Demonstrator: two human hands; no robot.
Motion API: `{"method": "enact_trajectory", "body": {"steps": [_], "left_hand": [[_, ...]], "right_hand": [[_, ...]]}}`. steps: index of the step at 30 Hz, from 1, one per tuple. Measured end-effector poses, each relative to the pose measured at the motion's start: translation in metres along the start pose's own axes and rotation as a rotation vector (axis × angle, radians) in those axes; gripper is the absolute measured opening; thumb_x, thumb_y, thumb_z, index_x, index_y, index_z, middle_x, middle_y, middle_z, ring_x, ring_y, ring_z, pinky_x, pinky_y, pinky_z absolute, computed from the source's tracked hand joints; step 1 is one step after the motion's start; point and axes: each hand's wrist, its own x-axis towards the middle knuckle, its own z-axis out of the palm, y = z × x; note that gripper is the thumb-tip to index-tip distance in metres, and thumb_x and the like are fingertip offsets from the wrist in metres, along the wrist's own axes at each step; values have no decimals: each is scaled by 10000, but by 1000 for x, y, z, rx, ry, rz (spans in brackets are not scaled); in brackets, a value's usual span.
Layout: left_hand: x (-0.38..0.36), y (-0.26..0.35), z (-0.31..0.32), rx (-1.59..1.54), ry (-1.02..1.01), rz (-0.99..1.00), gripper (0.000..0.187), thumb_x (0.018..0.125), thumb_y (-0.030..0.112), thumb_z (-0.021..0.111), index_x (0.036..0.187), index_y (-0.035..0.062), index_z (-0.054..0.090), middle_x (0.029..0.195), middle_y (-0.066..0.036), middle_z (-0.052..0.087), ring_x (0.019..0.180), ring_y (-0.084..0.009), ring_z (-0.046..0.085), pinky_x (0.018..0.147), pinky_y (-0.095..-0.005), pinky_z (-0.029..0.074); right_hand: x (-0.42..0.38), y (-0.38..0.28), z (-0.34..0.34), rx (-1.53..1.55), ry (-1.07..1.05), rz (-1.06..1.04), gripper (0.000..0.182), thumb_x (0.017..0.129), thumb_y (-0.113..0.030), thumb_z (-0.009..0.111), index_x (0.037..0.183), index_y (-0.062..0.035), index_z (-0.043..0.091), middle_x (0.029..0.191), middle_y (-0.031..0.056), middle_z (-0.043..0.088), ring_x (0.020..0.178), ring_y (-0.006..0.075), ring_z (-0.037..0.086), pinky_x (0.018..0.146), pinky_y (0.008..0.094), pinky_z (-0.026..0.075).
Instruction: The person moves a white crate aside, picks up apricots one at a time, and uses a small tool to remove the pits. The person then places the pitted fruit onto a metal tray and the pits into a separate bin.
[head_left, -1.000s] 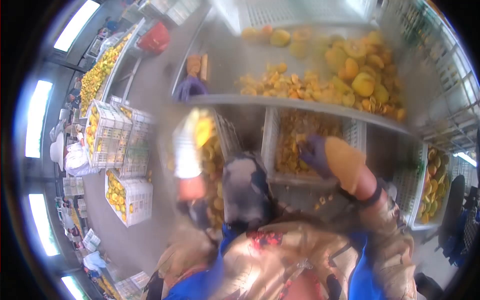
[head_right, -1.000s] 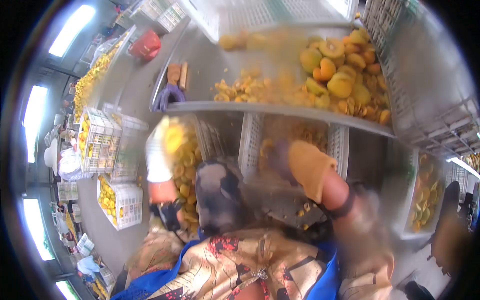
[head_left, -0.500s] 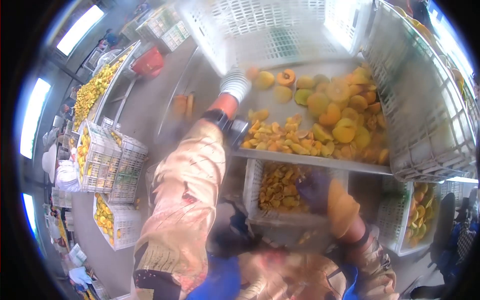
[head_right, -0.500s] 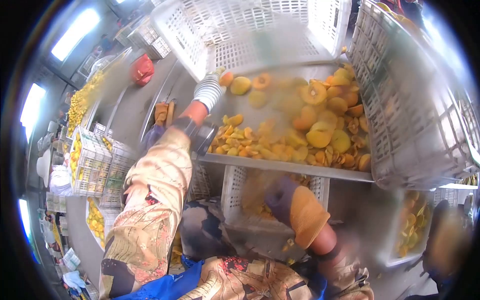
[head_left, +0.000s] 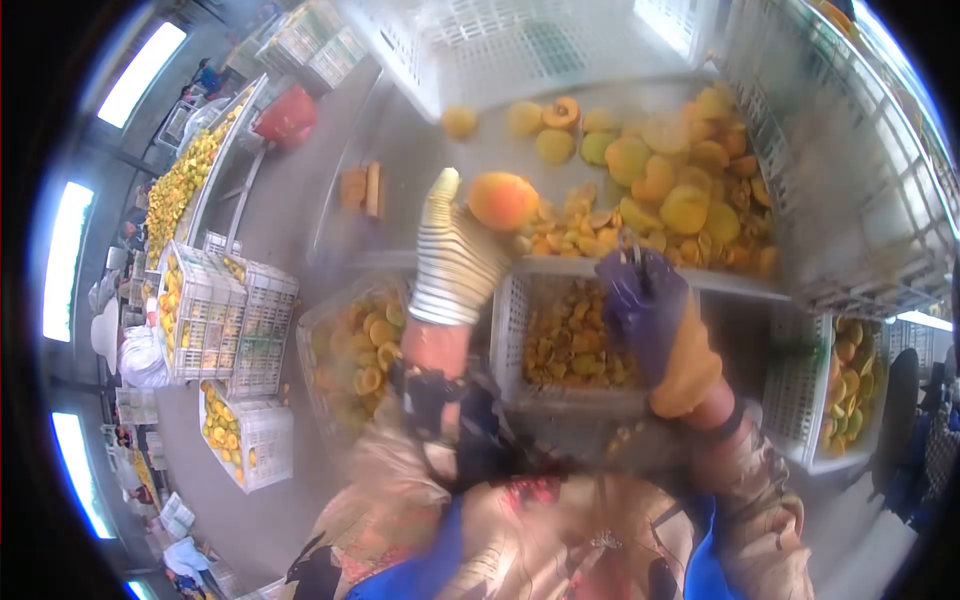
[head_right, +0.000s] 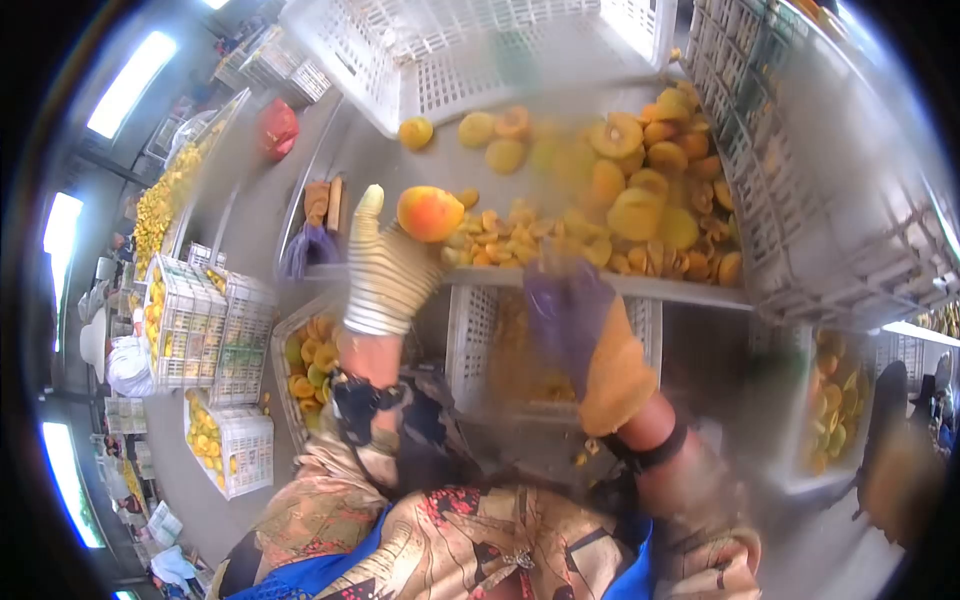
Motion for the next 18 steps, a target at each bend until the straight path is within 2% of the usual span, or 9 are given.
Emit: {"method": "enact_trajectory", "body": {"steps": [2, 4, 5, 7, 8, 10, 14, 16, 18], "left_hand": [[-7, -30, -15, -31, 95, 89, 312, 851, 233, 621, 1071, 15, 595, 935, -116, 637, 819, -240, 620, 739, -379, 540], [-18, -56, -10, 58, 177, 260, 272, 844, 217, 627, 1036, 25, 615, 862, -87, 627, 818, -233, 624, 775, -361, 526], [-21, -62, -9, 52, 181, 238, 272, 844, 217, 627, 1036, 25, 615, 862, -87, 627, 818, -233, 624, 775, -361, 526], [-25, -68, -10, 260, -139, 291, 383, 869, 187, 600, 1207, 8, 573, 1036, -88, 621, 953, -223, 615, 901, -372, 508], [-26, -69, -6, 259, -138, 277, 383, 869, 187, 600, 1207, 8, 573, 1036, -88, 621, 953, -223, 615, 901, -372, 508], [-23, -71, 1, 466, -136, 332, 516, 874, 219, 635, 1328, 17, 499, 1084, -79, 618, 1024, -205, 602, 969, -353, 472], [-14, -66, -4, 763, -161, 197, 661, 881, 290, 669, 1427, 27, 403, 1213, -98, 583, 1111, -197, 571, 995, -337, 451], [-13, -66, -5, 832, -229, 325, 737, 890, 364, 678, 1463, 28, 360, 1348, -121, 506, 1176, -198, 539, 1004, -334, 440], [-11, -67, -6, 818, -174, 367, 770, 877, 340, 702, 1483, 40, 334, 1366, -128, 494, 1165, -199, 544, 1029, -321, 418]], "right_hand": [[0, -2, 9, -1, -6, -20, 230, 888, -153, 557, 1093, -51, 582, 908, 196, 574, 868, 374, 577, 705, 451, 479], [-5, 12, 22, -535, 145, -513, 235, 913, -170, 566, 1090, -16, 566, 926, 208, 572, 839, 381, 584, 688, 443, 490], [-9, 11, 24, -541, 141, -491, 235, 913, -170, 566, 1090, -16, 566, 926, 208, 572, 839, 381, 584, 688, 443, 490], [-14, 5, 30, -328, -6, -283, 258, 923, -209, 586, 1075, -3, 556, 902, 208, 604, 796, 395, 598, 668, 444, 493], [-16, -3, 31, -327, -4, -269, 258, 923, -209, 586, 1075, -3, 556, 902, 208, 604, 796, 395, 598, 668, 444, 493], [-16, -17, 26, 340, 30, 409, 273, 910, -246, 612, 1056, -21, 563, 868, 218, 633, 790, 429, 606, 656, 451, 492], [-3, 18, 25, 233, 120, 195, 315, 814, -96, 632, 1111, -45, 541, 824, 92, 620, 719, 323, 606, 674, 378, 506], [0, 12, 21, -171, 154, 54, 270, 926, -279, 600, 1032, -33, 561, 880, 271, 624, 846, 470, 596, 681, 494, 484], [1, 8, 20, -184, 150, 96, 303, 911, -305, 621, 1035, -35, 563, 890, 268, 631, 867, 457, 603, 711, 495, 482]]}}
